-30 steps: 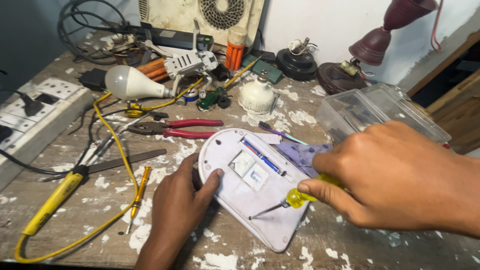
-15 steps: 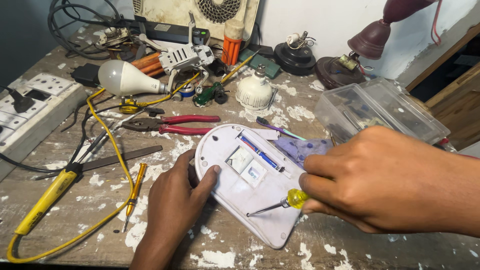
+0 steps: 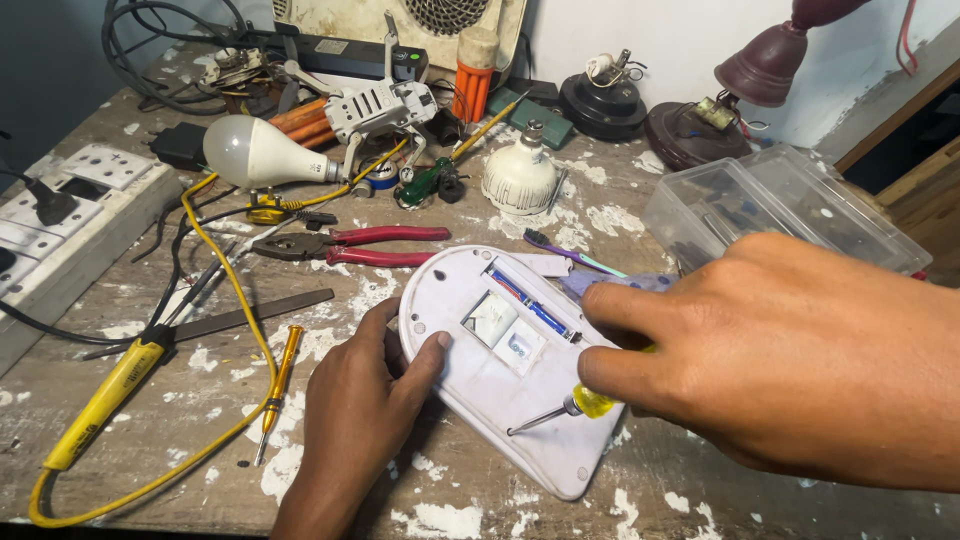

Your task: The person flips a digital kitchen scale over on a cluttered workbench and uses a yellow screwdriver to unscrew the back panel screws. They open the battery compartment, remove and reseat a battery, and handle a small white plastic piece from the scale's underside.

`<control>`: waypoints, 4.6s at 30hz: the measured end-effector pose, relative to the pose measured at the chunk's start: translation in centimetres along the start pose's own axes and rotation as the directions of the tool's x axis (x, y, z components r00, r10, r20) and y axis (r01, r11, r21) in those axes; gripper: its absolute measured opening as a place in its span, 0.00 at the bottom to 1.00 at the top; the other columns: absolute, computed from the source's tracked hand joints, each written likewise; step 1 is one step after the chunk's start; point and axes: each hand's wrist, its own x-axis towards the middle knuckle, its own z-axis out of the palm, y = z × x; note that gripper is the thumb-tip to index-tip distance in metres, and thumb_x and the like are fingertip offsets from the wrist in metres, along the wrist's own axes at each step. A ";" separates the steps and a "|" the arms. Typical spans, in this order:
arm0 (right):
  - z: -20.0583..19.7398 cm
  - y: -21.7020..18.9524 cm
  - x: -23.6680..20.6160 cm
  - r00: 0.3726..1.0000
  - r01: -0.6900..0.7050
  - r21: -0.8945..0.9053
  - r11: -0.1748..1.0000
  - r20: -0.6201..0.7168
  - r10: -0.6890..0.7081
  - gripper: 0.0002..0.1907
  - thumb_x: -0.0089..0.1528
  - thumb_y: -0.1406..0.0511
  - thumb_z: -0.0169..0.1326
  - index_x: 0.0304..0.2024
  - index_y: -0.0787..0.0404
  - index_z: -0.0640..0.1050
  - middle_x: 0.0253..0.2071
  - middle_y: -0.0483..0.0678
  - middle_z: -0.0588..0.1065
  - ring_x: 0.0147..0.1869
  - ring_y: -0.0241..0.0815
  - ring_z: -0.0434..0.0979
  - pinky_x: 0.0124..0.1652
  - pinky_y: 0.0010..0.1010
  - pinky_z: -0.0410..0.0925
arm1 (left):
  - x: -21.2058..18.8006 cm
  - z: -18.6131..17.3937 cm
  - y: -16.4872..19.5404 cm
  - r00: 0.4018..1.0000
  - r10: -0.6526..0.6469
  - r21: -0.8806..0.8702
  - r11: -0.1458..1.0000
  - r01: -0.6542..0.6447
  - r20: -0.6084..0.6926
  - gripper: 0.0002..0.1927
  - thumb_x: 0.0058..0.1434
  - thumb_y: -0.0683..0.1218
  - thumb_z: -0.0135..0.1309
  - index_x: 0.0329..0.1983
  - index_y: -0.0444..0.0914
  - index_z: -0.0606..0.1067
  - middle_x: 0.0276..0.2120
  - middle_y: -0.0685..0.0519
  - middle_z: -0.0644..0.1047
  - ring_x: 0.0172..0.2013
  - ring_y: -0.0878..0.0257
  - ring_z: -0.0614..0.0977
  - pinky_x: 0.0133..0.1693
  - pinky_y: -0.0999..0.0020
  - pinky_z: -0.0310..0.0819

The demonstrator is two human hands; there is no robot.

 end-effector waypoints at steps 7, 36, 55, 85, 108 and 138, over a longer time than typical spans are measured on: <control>-0.4 -0.8 -0.1 0.982 -0.107 0.006 0.994 0.156 0.105 0.22 0.71 0.42 0.41 0.41 0.49 0.74 0.37 0.41 0.76 0.38 0.44 0.81 0.36 0.40 0.72 | 0.0 0.4 0.1 1.000 0.011 0.012 1.000 -0.010 -0.015 0.32 0.54 0.58 0.59 0.61 0.40 0.75 0.23 0.46 0.83 0.23 0.52 0.85 0.29 0.56 0.77; 0.4 0.3 -1.1 0.987 0.067 0.083 0.994 0.141 -0.078 0.19 0.69 0.47 0.45 0.46 0.54 0.70 0.30 0.47 0.76 0.36 0.53 0.79 0.35 0.46 0.70 | 0.0 1.3 1.3 0.997 -0.073 -0.032 0.997 0.072 -0.023 0.31 0.54 0.57 0.65 0.59 0.40 0.77 0.18 0.49 0.81 0.18 0.58 0.82 0.23 0.61 0.74; 2.0 -0.2 -1.7 0.881 0.364 -0.024 0.931 -0.315 -0.352 0.13 0.54 0.62 0.57 0.32 0.68 0.76 0.31 0.54 0.74 0.28 0.54 0.78 0.26 0.47 0.71 | -0.5 0.9 1.4 0.999 -0.051 0.023 0.998 0.052 -0.017 0.31 0.55 0.59 0.64 0.59 0.40 0.76 0.19 0.48 0.81 0.19 0.56 0.82 0.25 0.59 0.75; 1.2 -0.8 -0.1 0.858 0.373 -0.102 0.922 -0.339 -0.385 0.12 0.53 0.64 0.58 0.29 0.69 0.76 0.30 0.54 0.73 0.28 0.54 0.78 0.24 0.46 0.69 | -0.3 -0.1 0.3 1.000 -0.016 0.017 1.000 0.016 -0.026 0.31 0.54 0.58 0.63 0.60 0.42 0.76 0.21 0.47 0.82 0.22 0.52 0.85 0.28 0.56 0.77; 2.2 -0.7 -0.4 0.699 0.411 -0.174 0.895 -0.570 -0.431 0.09 0.54 0.65 0.57 0.32 0.64 0.75 0.33 0.52 0.71 0.31 0.52 0.77 0.25 0.47 0.68 | -1.1 -0.1 -0.6 0.998 -0.013 0.043 0.999 0.016 -0.069 0.28 0.56 0.59 0.64 0.54 0.38 0.77 0.18 0.47 0.79 0.19 0.53 0.82 0.26 0.57 0.74; 2.1 -3.1 -2.3 0.989 0.082 0.444 0.892 -0.150 -0.016 0.26 0.61 0.65 0.54 0.61 0.62 0.68 0.44 0.55 0.74 0.48 0.59 0.77 0.42 0.48 0.72 | -1.5 -0.8 0.6 0.998 -0.048 0.034 0.998 0.049 -0.026 0.32 0.55 0.60 0.63 0.59 0.41 0.76 0.20 0.47 0.81 0.21 0.52 0.84 0.28 0.56 0.76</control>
